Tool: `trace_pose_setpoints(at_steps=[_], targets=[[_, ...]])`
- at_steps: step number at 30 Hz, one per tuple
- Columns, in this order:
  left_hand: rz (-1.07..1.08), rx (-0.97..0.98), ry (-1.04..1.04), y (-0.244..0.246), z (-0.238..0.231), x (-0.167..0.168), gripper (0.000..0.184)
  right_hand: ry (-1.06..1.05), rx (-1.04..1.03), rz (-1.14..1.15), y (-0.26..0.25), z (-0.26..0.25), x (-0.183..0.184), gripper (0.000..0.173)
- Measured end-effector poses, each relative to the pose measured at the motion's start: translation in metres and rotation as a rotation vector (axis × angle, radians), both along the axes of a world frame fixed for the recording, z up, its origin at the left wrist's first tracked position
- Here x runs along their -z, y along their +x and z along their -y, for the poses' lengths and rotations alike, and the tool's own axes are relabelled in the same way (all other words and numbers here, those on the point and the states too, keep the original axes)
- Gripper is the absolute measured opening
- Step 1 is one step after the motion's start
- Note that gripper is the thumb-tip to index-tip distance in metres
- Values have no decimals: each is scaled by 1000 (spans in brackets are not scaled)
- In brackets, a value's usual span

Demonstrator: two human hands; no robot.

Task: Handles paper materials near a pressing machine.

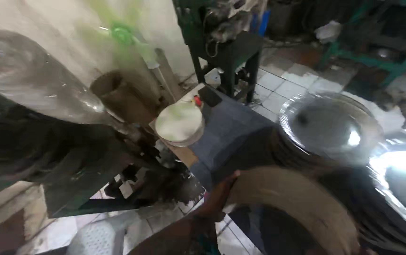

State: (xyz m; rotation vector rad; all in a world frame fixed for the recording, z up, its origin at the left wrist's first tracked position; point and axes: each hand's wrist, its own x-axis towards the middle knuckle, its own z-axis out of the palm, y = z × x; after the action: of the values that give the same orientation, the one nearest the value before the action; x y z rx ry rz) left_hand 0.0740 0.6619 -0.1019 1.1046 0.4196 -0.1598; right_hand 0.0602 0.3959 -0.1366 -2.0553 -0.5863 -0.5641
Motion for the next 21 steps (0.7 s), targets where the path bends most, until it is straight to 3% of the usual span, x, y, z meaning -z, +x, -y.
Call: trace_pose_setpoints(at_steps=[2, 4, 6, 8, 10, 12, 14, 18, 21], targets=[[-165, -193, -37, 27, -87, -28, 38, 182, -199, -253, 60, -88, -29, 71], [-255, -258, -7, 46, -165, -42, 53, 365, -356, -594, 138, -171, -49, 81], [-302, -209, 135, 55, -234, -46, 76, 340, -387, -896, 207, -245, -58, 85], [-274, -165, 235, 59, -279, -33, 79, 256, -449, -1064, 252, -297, -55, 77], [-152, -178, 271, 63, -308, -10, 65, 207, -516, -1147, 282, -337, -48, 68], [-59, -243, 272, 70, -324, 3, 85, 179, -554, -1193, 304, -368, -41, 66], [0, -290, 278, 79, -336, 12, 93, 176, -542, -1225, 319, -390, -35, 63], [51, -336, 196, 93, -358, 24, 80, 128, -519, -1259, 333, -419, -28, 48], [-31, -329, 164, 92, -364, 44, 82, 99, -530, -1304, 338, -428, -7, 45]])
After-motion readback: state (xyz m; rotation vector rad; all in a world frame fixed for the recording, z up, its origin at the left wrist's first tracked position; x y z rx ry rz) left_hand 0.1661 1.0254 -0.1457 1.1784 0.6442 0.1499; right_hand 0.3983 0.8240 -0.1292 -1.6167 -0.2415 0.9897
